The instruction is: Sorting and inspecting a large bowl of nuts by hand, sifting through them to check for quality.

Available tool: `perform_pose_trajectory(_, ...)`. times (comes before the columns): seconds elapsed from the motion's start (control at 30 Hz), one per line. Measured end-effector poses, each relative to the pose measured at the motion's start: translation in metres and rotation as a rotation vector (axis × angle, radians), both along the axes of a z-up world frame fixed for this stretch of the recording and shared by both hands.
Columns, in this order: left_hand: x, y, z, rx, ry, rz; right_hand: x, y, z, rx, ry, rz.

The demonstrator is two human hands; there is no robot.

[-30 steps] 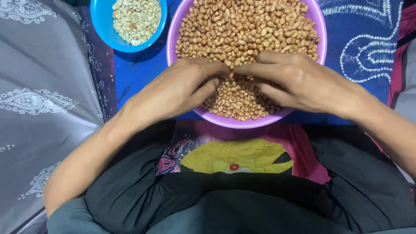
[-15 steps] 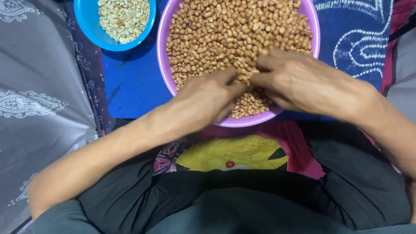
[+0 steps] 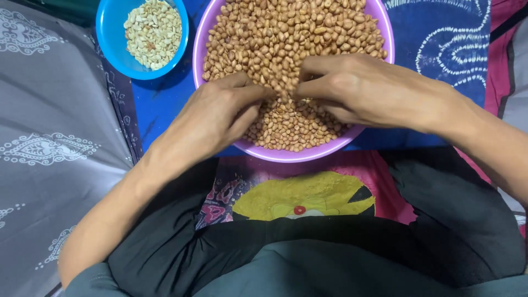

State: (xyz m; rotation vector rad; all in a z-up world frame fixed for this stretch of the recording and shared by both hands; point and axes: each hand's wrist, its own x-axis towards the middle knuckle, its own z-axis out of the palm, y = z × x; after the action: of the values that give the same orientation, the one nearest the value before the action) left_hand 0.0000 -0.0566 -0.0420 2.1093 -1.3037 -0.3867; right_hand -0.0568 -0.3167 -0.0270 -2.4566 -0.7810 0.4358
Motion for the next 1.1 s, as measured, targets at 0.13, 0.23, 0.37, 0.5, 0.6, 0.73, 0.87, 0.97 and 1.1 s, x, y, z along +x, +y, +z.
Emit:
perform_pose_trajectory(0.13, -0.001, -0.004, -0.021, -0.055, -0.116, -0.016, -0.007, -0.002, 0.007, 0.027, -0.052, -0.012)
perform_pose_trajectory(0.23, -0.004, -0.013, -0.045, -0.137, -0.2, -0.104, -0.007, -0.001, -0.016, 0.003, -0.194, 0.065)
perform_pose_trajectory(0.37, -0.004, -0.015, -0.054, -0.038, -0.429, -0.024, -0.009, 0.002, -0.043, -0.173, -0.284, 0.04)
perform_pose_trajectory(0.5, -0.001, -0.011, -0.053, -0.061, -0.493, 0.045, -0.013, 0.003, -0.036, -0.164, -0.401, -0.005)
perform_pose_trajectory(0.6, -0.007, -0.012, -0.043, -0.069, -0.327, -0.083, -0.017, 0.006, -0.037, -0.144, -0.206, 0.058)
perform_pose_trajectory(0.73, -0.005, -0.012, -0.052, -0.008, -0.408, -0.033, -0.018, 0.005, -0.053, -0.234, -0.399, -0.006)
perform_pose_trajectory(0.87, -0.002, -0.009, -0.043, 0.003, -0.397, 0.031, -0.016, 0.007, -0.046, -0.229, -0.377, -0.062)
perform_pose_trajectory(0.97, -0.005, -0.012, -0.044, 0.009, -0.309, 0.036, -0.017, 0.011, -0.055, -0.17, -0.311, -0.101)
perform_pose_trajectory(1.1, -0.007, -0.015, -0.055, 0.038, -0.205, 0.024, -0.016, 0.016, -0.069, -0.055, -0.219, -0.166)
